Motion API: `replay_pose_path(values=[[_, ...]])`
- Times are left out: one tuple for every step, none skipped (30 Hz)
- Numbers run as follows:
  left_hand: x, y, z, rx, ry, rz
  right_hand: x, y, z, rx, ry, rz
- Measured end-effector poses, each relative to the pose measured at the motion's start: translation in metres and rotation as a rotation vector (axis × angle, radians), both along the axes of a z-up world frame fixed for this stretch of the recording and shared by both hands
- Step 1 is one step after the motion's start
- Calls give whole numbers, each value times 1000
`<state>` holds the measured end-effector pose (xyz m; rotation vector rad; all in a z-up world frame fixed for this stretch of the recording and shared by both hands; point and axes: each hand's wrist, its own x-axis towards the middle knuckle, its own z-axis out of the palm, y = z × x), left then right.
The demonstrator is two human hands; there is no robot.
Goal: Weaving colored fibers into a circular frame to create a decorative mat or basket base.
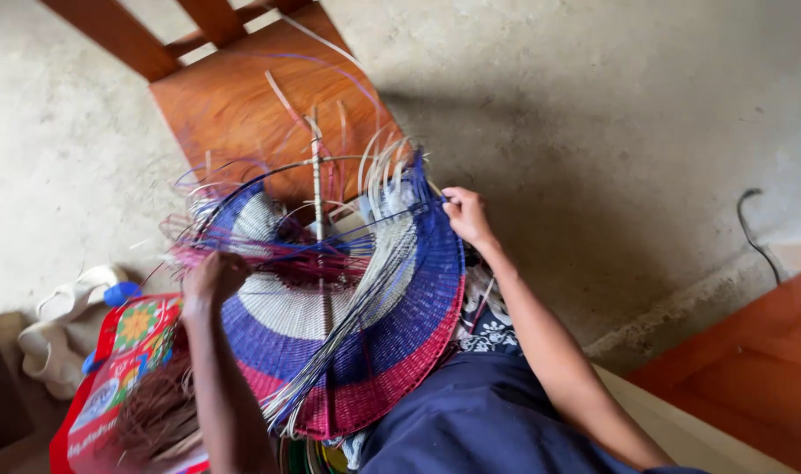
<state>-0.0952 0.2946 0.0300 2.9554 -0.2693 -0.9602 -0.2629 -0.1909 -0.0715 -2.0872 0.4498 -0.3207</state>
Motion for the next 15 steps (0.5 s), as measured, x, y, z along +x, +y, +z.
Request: replay_pose_path(values=[[-5, -8, 6, 98, -172, -127, 4, -6, -5, 39, -19, 24], [-15, -16, 9, 201, -334, -259, -1, -11, -11, 80, -29, 43], [-23, -40, 28, 209, -322, -243, -1, -16, -21, 88, -19, 61], [-23, -68, 46, 19, -351, -252, 2, -24, -29, 235, 102, -17], [-23, -97, 65, -171, -380, -259, 5, -32, -37, 380, 224, -95], [-29, -120, 63, -169, -378, -255, 3, -28, -21, 381, 226, -92], [-35, -143, 61, -308, -479, -293, 1, -24, -6, 439, 251, -102], [-42, -168, 58, -449, -573, -332, -4, -21, 8, 498, 280, -118], [-45, -186, 49, -448, -565, -332, -4, -26, -7, 500, 287, -120], [-46, -206, 41, -480, -567, -306, -1, -34, -20, 586, 261, -118], [-47, -226, 34, -512, -568, -280, 2, -41, -33, 671, 235, -116], [-49, -230, 20, -512, -567, -276, 3, -38, -28, 669, 237, -114], [-50, -234, 5, -546, -389, -271, 3, -36, -22, 713, 225, -110], [-51, -238, -9, -575, -208, -265, 4, -34, -17, 758, 214, -107], [-51, -239, -18, -573, -207, -261, 5, -28, -7, 759, 218, -105]])
